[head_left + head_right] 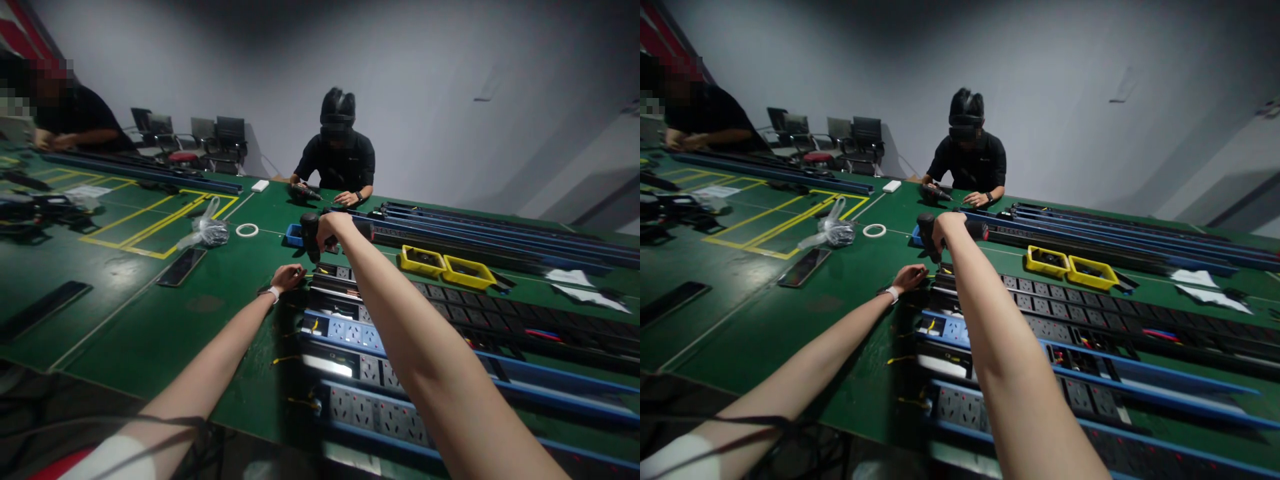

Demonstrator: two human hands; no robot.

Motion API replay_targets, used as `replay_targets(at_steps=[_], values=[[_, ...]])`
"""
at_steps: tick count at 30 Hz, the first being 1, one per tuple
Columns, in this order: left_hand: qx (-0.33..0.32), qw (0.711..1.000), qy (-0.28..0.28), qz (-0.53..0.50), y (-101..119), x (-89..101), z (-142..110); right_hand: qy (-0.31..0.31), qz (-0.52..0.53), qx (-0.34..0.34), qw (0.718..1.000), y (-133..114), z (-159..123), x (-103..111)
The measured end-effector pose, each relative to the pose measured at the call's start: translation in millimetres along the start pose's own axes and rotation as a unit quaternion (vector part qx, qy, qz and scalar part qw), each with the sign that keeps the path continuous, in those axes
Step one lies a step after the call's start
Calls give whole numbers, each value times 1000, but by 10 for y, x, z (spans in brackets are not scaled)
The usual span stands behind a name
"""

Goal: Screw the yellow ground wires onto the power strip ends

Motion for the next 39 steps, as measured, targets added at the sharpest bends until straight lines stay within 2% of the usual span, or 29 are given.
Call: replay_targets(at_steps=[2,3,6,8,11,19,23,28,35,39], values=[[5,1000,-2,6,-6,-6,0,-99,-22,-9,995,-65,-21,21],[6,1000,-3,9,-9,-9,0,-128,-30,-10,991,-86,-25,35],[8,1000,-5,16,-18,-17,6,-151,-42,-5,988,-92,-24,62],[8,1000,-6,19,-24,-25,12,-124,-34,0,992,-73,-25,61],[11,1000,-6,24,-32,-40,22,-50,-16,-2,999,-76,-47,52],[18,999,-9,31,-29,-30,23,79,27,-54,995,-270,-173,55],[18,1000,-10,21,-43,-32,29,119,31,20,992,-259,-229,43],[19,999,-11,28,-55,-40,30,156,4,47,987,-146,-299,19],[19,999,0,31,1,1,6,199,-29,142,969,-6,-385,-45],[19,999,-2,25,2,1,2,178,-66,174,966,-24,-447,-8]])
Point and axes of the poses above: each hand's wrist, its own z-axis towards the middle knuckle, its own x-axis out of the back of the hand, y = z × x, the point moved 1 cm from there along z, towards the middle knuckle, and after that the axes turned 15 degrees about y, right-handed, at the moved point
